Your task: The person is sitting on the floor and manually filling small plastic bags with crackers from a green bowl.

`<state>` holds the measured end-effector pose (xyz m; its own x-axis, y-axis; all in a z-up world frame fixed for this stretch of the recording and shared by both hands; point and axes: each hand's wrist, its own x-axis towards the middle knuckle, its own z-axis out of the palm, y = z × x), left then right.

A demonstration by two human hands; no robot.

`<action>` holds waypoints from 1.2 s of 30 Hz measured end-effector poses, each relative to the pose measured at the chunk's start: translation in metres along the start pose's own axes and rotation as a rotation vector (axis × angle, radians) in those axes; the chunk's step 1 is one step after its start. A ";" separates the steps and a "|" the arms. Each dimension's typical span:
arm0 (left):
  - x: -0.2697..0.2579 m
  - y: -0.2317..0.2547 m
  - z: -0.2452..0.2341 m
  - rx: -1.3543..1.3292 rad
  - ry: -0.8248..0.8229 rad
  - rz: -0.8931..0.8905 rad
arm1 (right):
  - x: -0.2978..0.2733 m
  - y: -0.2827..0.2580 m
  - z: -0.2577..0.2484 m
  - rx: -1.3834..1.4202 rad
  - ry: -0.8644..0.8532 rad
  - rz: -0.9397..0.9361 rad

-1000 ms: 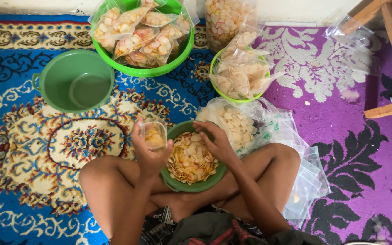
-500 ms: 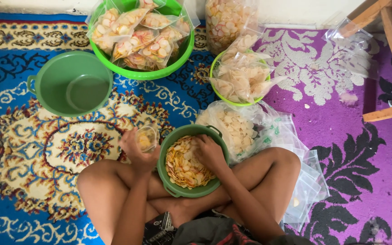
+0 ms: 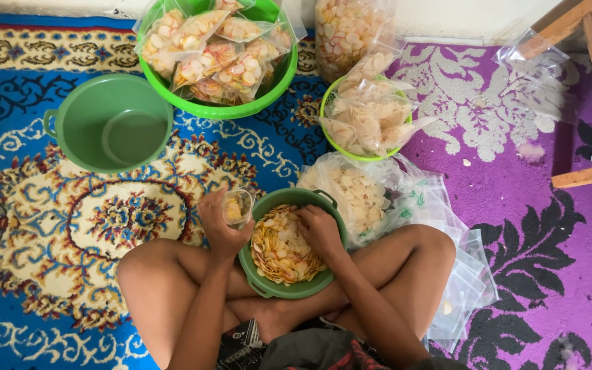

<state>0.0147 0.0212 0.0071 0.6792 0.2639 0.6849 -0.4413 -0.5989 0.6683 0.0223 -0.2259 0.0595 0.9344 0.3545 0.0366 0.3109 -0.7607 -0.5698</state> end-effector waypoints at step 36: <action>-0.020 0.015 0.011 0.054 -0.048 0.056 | 0.024 -0.083 -0.047 0.547 0.297 -0.205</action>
<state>0.0011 -0.0012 0.0002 0.6819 0.1933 0.7054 -0.4480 -0.6520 0.6117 0.0271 -0.1800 0.1465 0.8982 0.2380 0.3696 0.4277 -0.2792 -0.8597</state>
